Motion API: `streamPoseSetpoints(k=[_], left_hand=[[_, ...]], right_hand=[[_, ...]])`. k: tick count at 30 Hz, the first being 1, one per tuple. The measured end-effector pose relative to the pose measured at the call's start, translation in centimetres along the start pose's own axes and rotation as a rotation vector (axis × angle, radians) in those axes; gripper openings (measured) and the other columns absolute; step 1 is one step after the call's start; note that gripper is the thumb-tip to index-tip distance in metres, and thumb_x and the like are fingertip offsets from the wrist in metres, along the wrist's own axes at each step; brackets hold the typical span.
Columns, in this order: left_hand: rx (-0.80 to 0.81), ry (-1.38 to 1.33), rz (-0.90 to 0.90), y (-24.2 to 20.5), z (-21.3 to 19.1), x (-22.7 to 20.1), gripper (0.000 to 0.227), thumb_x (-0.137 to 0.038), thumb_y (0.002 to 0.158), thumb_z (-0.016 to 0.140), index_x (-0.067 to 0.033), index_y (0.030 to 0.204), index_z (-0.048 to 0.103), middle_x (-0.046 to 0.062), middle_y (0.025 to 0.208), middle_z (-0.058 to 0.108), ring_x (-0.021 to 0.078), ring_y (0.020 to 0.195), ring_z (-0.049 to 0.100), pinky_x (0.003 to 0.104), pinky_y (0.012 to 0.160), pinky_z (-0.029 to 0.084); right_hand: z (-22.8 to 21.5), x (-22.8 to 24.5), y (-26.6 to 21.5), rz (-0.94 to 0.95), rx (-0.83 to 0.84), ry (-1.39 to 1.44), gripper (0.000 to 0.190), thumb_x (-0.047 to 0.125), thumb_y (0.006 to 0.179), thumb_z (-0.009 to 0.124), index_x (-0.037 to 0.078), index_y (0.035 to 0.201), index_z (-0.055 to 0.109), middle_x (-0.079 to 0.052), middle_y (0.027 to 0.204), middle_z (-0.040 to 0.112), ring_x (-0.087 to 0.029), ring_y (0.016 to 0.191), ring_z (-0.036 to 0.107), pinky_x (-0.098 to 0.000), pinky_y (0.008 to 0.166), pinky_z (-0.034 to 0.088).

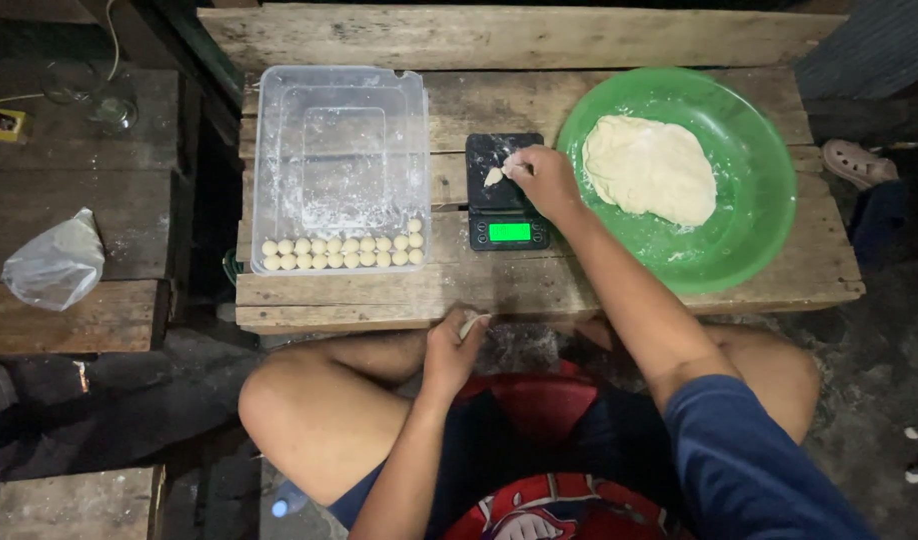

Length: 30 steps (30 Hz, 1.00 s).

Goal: The person portions dough into small balls, weighs each piece on a digital scale, and places the finished balls into a clear plastic container. The person repeatedly rolls the dough between the palms to form uniform spheres.

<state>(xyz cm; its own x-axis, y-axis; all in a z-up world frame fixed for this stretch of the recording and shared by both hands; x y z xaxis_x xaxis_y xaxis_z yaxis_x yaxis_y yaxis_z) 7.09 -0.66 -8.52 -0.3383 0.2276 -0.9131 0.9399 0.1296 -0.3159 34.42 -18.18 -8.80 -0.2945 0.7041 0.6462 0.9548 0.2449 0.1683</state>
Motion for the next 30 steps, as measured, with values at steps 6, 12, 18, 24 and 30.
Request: streamPoseSetpoints(k=[6,12,18,24,30], left_hand=[[0.016,-0.006,-0.020,0.2,-0.1,0.1,0.025,-0.030,0.097,0.069,-0.0058,0.090,0.068,0.017,0.077,0.074,0.0246,0.075,0.067,0.040,0.068,0.053],[0.030,-0.028,-0.010,-0.3,-0.5,-1.8,0.026,-0.029,0.098,0.068,-0.0052,0.086,0.067,0.013,0.073,0.073,0.0191,0.071,0.061,0.037,0.063,0.051],[0.031,0.001,0.013,-0.4,-0.4,-1.6,0.028,-0.028,0.098,0.069,-0.0034,0.086,0.065,0.017,0.073,0.072,0.0227,0.070,0.063,0.039,0.062,0.051],[0.034,-0.015,0.004,-0.2,0.1,0.0,0.026,-0.029,0.099,0.068,-0.0040,0.090,0.068,0.015,0.074,0.074,0.0205,0.073,0.064,0.037,0.066,0.053],[0.038,0.007,0.015,0.2,0.2,0.3,0.027,-0.030,0.097,0.069,-0.0033,0.096,0.070,0.019,0.078,0.073,0.0275,0.076,0.068,0.043,0.068,0.053]], right_hand=[[0.1,-0.7,-0.2,0.182,0.046,0.098,0.039,0.025,0.076,0.088,0.021,0.111,0.069,0.001,0.083,0.075,-0.021,0.083,0.074,-0.0411,0.079,0.057],[0.3,-0.7,-0.1,0.081,0.016,0.076,0.039,0.019,0.080,0.087,0.014,0.113,0.066,-0.007,0.082,0.074,-0.029,0.083,0.073,-0.0457,0.074,0.056],[-0.3,1.2,-0.4,0.066,0.086,-0.051,0.018,0.015,0.096,0.067,0.016,0.114,0.071,-0.006,0.103,0.077,-0.035,0.105,0.070,-0.0518,0.092,0.056],[-0.3,0.2,-0.7,-0.022,0.015,0.041,0.035,0.007,0.087,0.080,0.007,0.118,0.065,-0.013,0.102,0.073,-0.032,0.094,0.074,-0.0475,0.083,0.060],[-0.4,0.5,-0.3,-0.063,-0.023,0.089,0.026,-0.003,0.092,0.068,0.006,0.117,0.066,-0.012,0.101,0.070,-0.035,0.095,0.073,-0.0472,0.083,0.060]])
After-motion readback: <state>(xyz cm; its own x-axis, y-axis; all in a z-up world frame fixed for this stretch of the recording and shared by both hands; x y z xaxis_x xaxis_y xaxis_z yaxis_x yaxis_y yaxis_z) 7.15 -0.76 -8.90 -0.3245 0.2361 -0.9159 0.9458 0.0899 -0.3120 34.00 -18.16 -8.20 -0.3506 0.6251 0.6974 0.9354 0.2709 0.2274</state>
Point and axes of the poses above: each hand's wrist, its own y-axis towards the middle knuckle, its own z-axis out of the palm, x = y × z, the point moved 6 cm from there along y, towards the middle knuckle
